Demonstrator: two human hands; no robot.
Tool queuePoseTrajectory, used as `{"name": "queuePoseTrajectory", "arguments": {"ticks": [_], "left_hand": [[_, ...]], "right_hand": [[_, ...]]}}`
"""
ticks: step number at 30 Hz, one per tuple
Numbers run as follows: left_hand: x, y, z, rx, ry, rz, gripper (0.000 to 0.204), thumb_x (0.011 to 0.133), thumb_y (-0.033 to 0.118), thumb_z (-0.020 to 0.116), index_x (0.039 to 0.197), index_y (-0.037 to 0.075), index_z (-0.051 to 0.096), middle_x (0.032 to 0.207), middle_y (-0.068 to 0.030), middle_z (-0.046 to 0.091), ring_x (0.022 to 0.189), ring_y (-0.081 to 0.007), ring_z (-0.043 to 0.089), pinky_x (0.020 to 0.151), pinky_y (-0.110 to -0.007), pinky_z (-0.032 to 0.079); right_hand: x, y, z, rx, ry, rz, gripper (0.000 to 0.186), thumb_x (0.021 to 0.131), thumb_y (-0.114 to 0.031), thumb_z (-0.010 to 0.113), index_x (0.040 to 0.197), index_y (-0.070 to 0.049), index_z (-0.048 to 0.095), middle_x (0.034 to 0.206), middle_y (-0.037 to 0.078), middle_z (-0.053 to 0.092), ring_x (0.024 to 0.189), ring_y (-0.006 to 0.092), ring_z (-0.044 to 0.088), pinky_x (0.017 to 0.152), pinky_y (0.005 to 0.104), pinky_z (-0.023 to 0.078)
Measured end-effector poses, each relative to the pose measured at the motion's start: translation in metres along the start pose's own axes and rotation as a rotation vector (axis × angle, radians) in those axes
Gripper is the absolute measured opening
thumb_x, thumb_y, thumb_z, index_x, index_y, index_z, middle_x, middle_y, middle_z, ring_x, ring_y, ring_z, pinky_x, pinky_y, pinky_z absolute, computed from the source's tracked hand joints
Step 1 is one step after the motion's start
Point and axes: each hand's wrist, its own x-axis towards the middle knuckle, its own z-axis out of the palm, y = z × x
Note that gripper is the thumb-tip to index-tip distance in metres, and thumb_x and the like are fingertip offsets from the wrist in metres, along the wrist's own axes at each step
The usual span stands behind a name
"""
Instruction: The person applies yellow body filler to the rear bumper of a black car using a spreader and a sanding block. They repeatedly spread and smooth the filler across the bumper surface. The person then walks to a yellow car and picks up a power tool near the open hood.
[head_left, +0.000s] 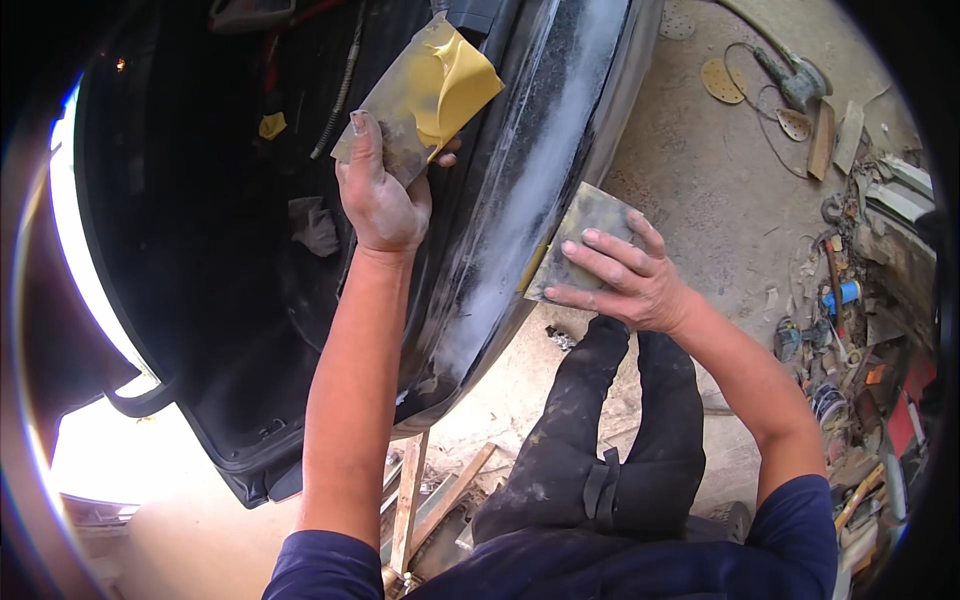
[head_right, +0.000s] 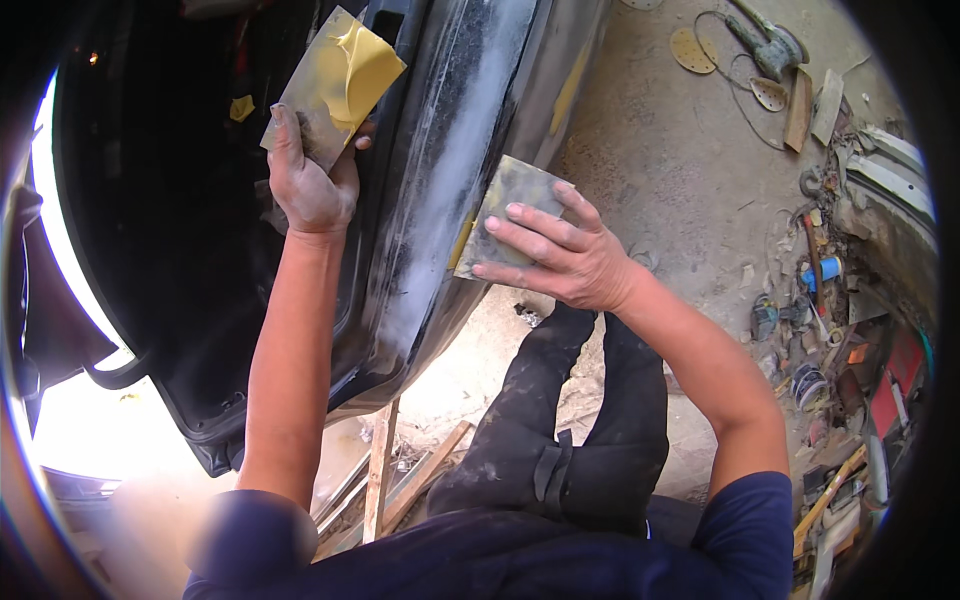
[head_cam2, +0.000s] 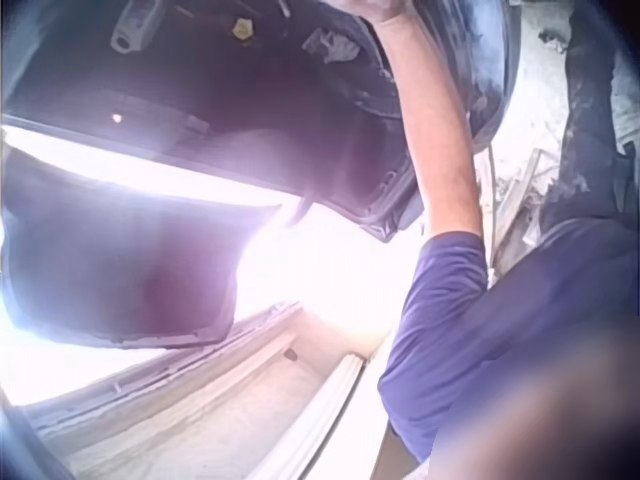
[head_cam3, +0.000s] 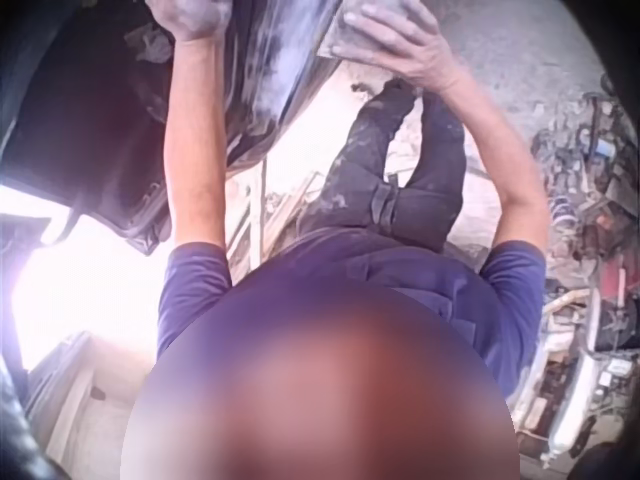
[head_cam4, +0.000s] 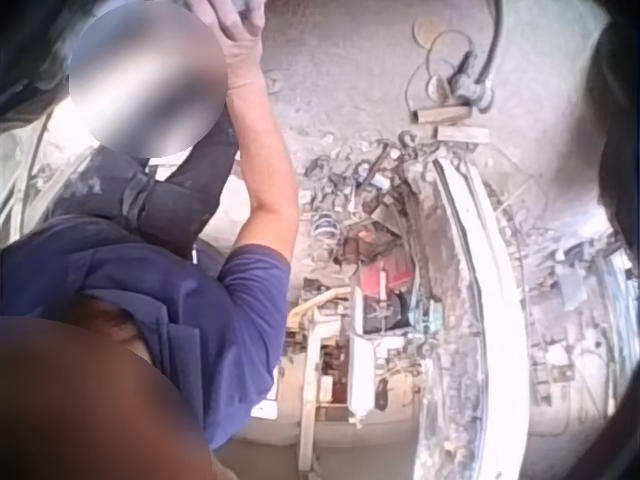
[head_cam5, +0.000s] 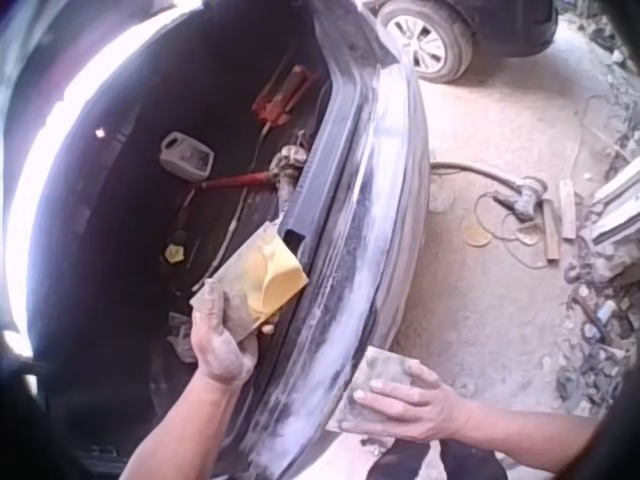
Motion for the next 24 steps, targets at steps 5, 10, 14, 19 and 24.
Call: {"name": "queuePoseTrajectory", "arguments": {"ticks": [5, 10, 14, 19, 24], "left_hand": [[0.000, 0.002, 0.000, 0.006, -0.008, -0.011, 0.057, 0.115, 0.051, 0.045, 0.137, -0.001, 0.058, 0.120, -0.0172, 0.072, 0.094, -0.0308, 0.073, 0.074, -0.039, 0.055], [0.000, 0.001, 0.000, -0.014, -0.001, -0.002, 0.057, 0.115, 0.051, 0.046, 0.137, 0.000, 0.058, 0.120, -0.0168, 0.072, 0.094, -0.0309, 0.073, 0.074, -0.039, 0.054], [0.001, 0.001, -0.001, -0.015, 0.005, -0.006, 0.057, 0.114, 0.052, 0.047, 0.137, 0.000, 0.058, 0.120, -0.0165, 0.072, 0.094, -0.0311, 0.073, 0.074, -0.039, 0.054], [0.001, 0.003, -0.001, -0.015, -0.019, -0.010, 0.057, 0.114, 0.051, 0.048, 0.138, 0.001, 0.057, 0.120, -0.0164, 0.072, 0.095, -0.0311, 0.073, 0.074, -0.039, 0.054], [0.001, 0.002, 0.000, -0.006, -0.020, -0.005, 0.057, 0.114, 0.052, 0.047, 0.137, 0.001, 0.058, 0.121, -0.0164, 0.072, 0.095, -0.0305, 0.072, 0.074, -0.039, 0.053]], "right_hand": [[0.009, 0.007, 0.013, -0.026, 0.039, -0.032, 0.043, 0.098, -0.032, 0.065, 0.136, -0.051, 0.071, 0.155, -0.009, 0.057, 0.147, 0.0144, 0.047, 0.137, 0.0503, 0.020], [0.005, 0.020, 0.023, -0.044, 0.038, -0.074, 0.044, 0.098, -0.031, 0.065, 0.137, -0.051, 0.070, 0.155, -0.009, 0.057, 0.149, 0.0147, 0.045, 0.137, 0.0511, 0.022], [-0.004, 0.023, 0.012, -0.056, -0.024, -0.035, 0.045, 0.097, -0.029, 0.065, 0.136, -0.051, 0.071, 0.153, -0.007, 0.059, 0.146, 0.0157, 0.049, 0.136, 0.0512, 0.023], [-0.006, 0.002, -0.004, -0.031, -0.014, -0.032, 0.043, 0.096, -0.030, 0.065, 0.134, -0.049, 0.072, 0.153, -0.007, 0.060, 0.143, 0.0152, 0.052, 0.136, 0.0507, 0.022], [0.004, -0.012, 0.013, 0.002, 0.011, -0.038, 0.042, 0.097, -0.033, 0.067, 0.135, -0.051, 0.071, 0.155, -0.010, 0.056, 0.146, 0.0146, 0.047, 0.137, 0.0500, 0.021]]}}
